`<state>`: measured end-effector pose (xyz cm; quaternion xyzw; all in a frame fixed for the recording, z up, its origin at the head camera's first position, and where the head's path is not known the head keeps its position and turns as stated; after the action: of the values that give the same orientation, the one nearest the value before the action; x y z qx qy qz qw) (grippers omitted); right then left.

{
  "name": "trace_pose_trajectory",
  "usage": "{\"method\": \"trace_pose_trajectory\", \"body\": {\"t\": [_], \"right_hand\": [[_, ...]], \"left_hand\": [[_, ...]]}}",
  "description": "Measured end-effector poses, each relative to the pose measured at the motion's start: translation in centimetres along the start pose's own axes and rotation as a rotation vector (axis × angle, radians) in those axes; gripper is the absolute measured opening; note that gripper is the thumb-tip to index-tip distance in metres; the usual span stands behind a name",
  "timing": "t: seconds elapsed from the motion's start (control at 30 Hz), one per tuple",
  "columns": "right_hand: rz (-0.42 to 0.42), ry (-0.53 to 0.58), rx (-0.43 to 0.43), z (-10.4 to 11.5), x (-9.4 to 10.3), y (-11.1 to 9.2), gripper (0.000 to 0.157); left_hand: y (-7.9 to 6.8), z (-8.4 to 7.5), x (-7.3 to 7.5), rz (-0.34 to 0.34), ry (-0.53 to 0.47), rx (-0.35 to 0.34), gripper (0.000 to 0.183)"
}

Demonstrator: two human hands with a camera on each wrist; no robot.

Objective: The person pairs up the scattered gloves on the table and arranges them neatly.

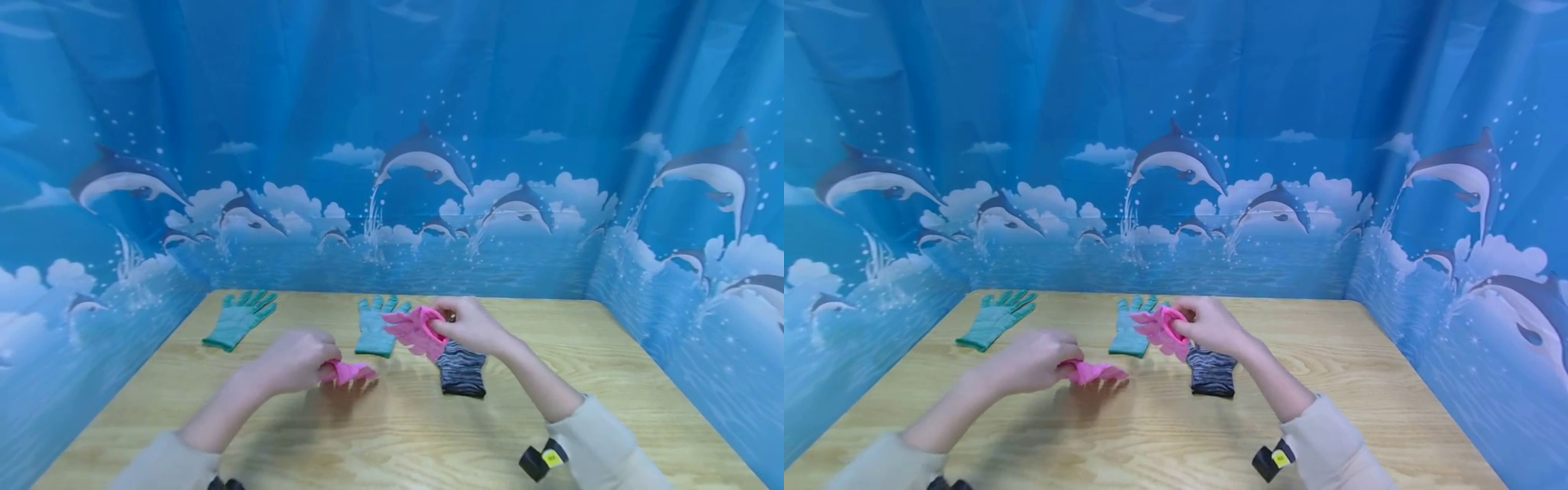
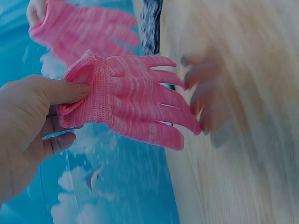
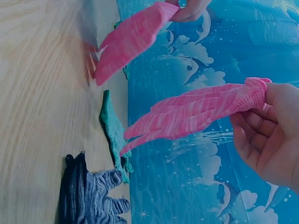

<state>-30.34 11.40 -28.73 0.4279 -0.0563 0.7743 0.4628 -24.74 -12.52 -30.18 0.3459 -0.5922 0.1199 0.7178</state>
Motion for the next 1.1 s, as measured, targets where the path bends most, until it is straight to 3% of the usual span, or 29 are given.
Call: {"method": "trace_pose_trajectory", "body": {"t": [0.1, 0.2, 0.47, 0.73, 0.93, 1.1], "right_hand": [[-0.018, -0.023, 0.006, 0.0, 0.5, -0.2, 0.009], [-0.037, -0.045, 0.009, 0.1, 0.8, -0.4, 0.009], [-0.039, -0.055, 0.001, 0.0, 1.1, -1.1, 0.009], [-0.058, -0.071, -0.026, -0.6, 1.8, -1.7, 0.008], [-0.05, -0.061, -0.017, -0.9, 2.0, -2.1, 0.006], [-0.044, -0.063, 0.026, -1.0, 2.0, -2.3, 0.006]], "left_hand": [[0.4, -1.5, -0.4, -0.031, 0.031, -0.081, 0.016], [0.8, -2.6, -0.8, -0.029, 0.046, -0.112, 0.017], [1.8, -4.6, -1.9, 0.004, 0.035, -0.107, 0.015], [3.1, -6.7, -2.0, 0.033, 0.017, -0.134, 0.016], [4.0, -7.3, -2.4, 0.088, -0.049, -0.072, 0.019], [4.6, -7.8, -2.6, 0.075, -0.023, -0.076, 0.015]]}}
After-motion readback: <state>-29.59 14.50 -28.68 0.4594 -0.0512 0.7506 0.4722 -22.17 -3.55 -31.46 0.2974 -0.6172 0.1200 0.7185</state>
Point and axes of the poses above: each hand's wrist, its own y-axis towards the middle knuckle, its own x-axis out of the back of the hand, z = x × y, the point moved 5 cm from there along y, towards the middle knuckle, and after that the axes turned 5 degrees about x, right-handed, at the moved point
